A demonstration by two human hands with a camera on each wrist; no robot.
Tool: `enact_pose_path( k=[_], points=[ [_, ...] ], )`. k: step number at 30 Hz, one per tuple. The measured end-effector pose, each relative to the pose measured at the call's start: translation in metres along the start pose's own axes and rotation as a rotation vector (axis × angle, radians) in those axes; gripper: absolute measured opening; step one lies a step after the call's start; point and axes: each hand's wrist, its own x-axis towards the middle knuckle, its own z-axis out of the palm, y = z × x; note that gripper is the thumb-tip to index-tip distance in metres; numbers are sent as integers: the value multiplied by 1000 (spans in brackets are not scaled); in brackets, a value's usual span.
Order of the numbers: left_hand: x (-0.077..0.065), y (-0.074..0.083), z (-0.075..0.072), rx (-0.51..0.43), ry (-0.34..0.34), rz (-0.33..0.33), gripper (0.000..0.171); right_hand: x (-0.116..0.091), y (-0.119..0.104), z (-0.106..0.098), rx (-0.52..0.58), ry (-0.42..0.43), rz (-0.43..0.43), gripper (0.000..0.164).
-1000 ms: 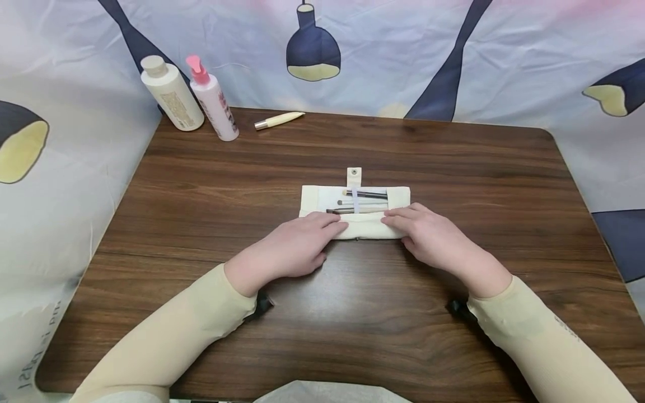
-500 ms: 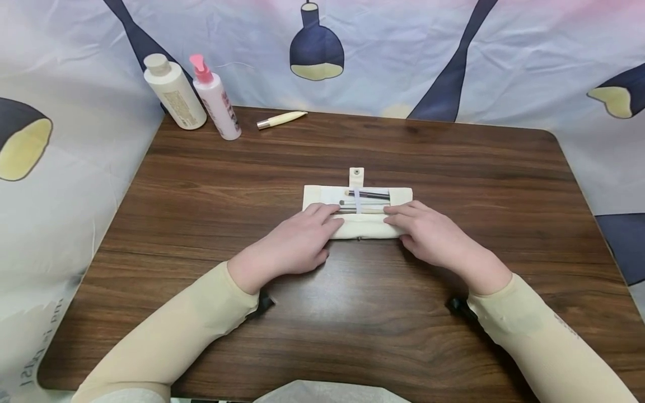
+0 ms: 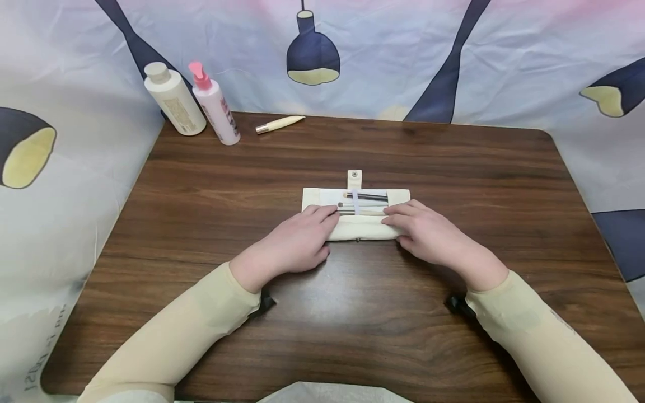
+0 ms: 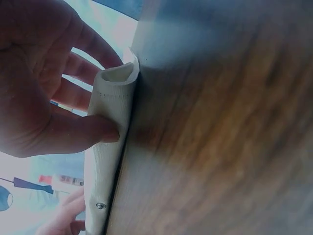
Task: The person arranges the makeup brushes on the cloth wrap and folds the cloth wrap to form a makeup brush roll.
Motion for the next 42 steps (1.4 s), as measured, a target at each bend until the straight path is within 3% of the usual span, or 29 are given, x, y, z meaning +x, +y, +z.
enact_pose_path(
  k=[7,13,19,24,28,31,37,42],
  points=[
    [7,0,-1,29,27,-39,43,2,3,-3,-1,-38,36,42],
    [11,-3,-4,18,4,-69,33,1,11,-8,158,-85,126,38],
    [15,-16,-10,-108,67,-83,19,2,16,-15,281,-98,204,32],
    [13,-25,-13,-183,52,-125,13,6,22,-17,380,-125,263,24],
    [15,-32,-15,-252,113,-156,8,8,28,-18,420,-112,319,22],
    [19,-37,-18,-323,138,-168,12,9,32,-17,438,-107,362,23],
    [30,-48,-21,-466,106,-232,19,21,40,-15,483,-61,442,27],
    [39,-56,-19,-486,103,-290,23,31,44,-14,493,-43,512,30]
  ],
)
